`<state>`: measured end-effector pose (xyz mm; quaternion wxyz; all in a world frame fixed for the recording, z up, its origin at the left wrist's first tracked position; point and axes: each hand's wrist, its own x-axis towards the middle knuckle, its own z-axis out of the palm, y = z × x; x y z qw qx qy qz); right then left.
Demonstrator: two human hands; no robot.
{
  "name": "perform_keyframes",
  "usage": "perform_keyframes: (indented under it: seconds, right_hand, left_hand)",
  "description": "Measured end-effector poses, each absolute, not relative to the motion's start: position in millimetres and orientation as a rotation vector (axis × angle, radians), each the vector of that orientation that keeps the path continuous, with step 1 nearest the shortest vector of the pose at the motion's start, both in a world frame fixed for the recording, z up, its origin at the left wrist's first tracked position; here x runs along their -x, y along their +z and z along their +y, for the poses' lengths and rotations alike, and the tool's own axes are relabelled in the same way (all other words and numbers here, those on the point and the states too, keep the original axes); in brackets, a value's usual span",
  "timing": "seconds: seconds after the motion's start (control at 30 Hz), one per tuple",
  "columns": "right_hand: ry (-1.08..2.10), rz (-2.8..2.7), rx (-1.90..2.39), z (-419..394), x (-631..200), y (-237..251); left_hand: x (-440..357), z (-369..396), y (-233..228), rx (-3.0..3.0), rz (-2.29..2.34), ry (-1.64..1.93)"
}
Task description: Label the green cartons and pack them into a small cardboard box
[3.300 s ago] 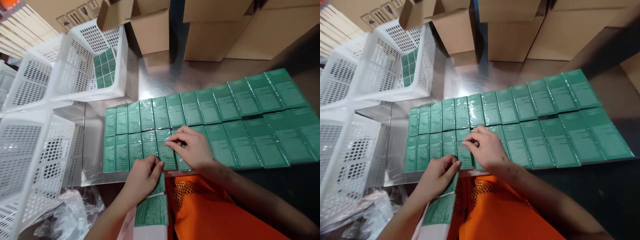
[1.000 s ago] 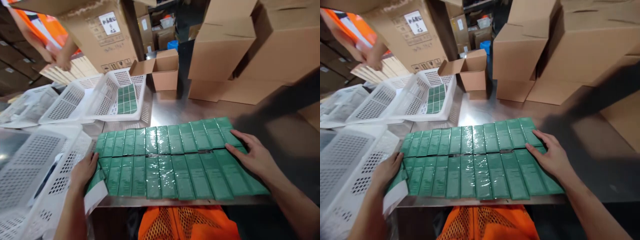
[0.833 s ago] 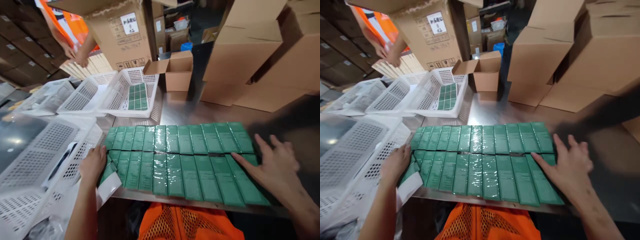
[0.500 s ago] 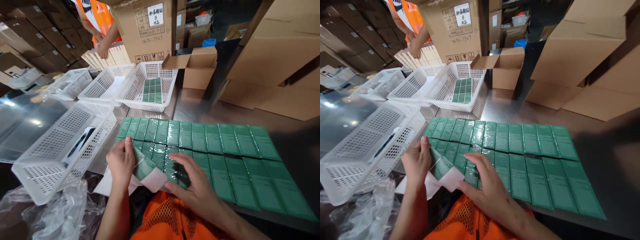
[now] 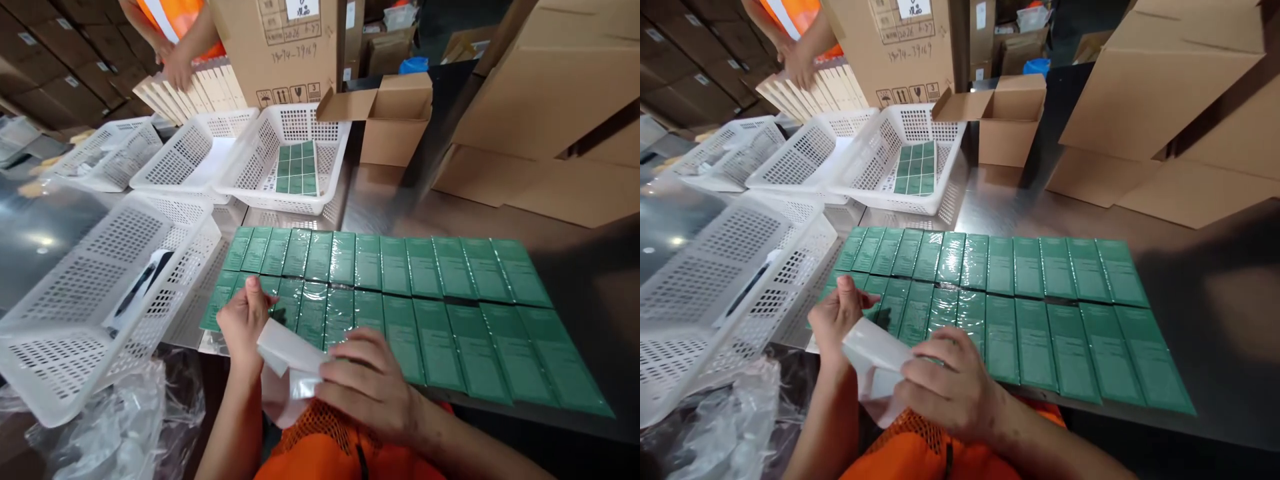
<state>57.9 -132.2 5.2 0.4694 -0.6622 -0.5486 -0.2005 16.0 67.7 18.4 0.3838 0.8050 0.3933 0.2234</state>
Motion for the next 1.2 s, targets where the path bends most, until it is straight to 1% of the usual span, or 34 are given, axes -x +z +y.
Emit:
perform_keyframes:
  seconds: [0.07, 0.17, 0.23, 0.3, 0.43, 0.53, 0.6, 0.67, 0.73, 0.8, 0.87, 1.0, 1.1, 1.2]
  right_hand:
    - [-0.376, -1.270, 1.609, -132, -54, 3]
    - [-0.250, -0.918, 1.644, -131, -55, -1]
    - [-0.206, -0.759, 1.669, -130, -59, -2]
    - [-0.156, -0.720, 1.688, -130, -63, -2]
    - [-0.087, -0.776, 1.684, -130, -68, -3]
    - [-0.145, -0.921, 1.694, -128, -69, -4]
    - [-0.289, -1.122, 1.707, -129, -68, -2]
    - [-0.393, -1.318, 1.657, -134, -66, 3]
    - [-0.324, -1.441, 1.552, -144, -63, 11]
    - [-0.100, -1.488, 1.467, -157, -63, 20]
    - [0.065, -1.382, 1.439, -170, -67, 28]
    - [0.077, -0.728, 1.653, -176, -84, 30]
    - [0.250, -0.393, 1.810, -168, -97, 22]
    - [0.427, -0.340, 1.825, -159, -105, 13]
  left_hand:
    - [-17, 67, 17, -1.777, 0.898, 0.607]
    - [-12, 69, 14, -1.514, 0.690, 0.544]
    - [-3, 72, 13, -1.559, 0.530, 0.478]
    - [6, 76, 15, -1.687, 0.411, 0.398]
    - [14, 81, 22, -1.841, 0.373, 0.250]
    - [12, 82, 25, -1.856, 0.317, 0.231]
    - [12, 85, 23, -1.828, 0.367, 0.230]
    - [14, 91, 21, -1.791, 0.526, 0.258]
    - [19, 103, 21, -1.736, 0.719, 0.326]
    - [24, 118, 24, -1.669, 0.868, 0.352]
    - [29, 130, 29, -1.623, 0.947, 0.289]
    - [27, 126, 31, -1.679, 0.939, 0.087]
    - [20, 95, 25, -1.883, 0.700, -0.094]
    - [15, 64, 21, -1.933, 0.474, -0.287]
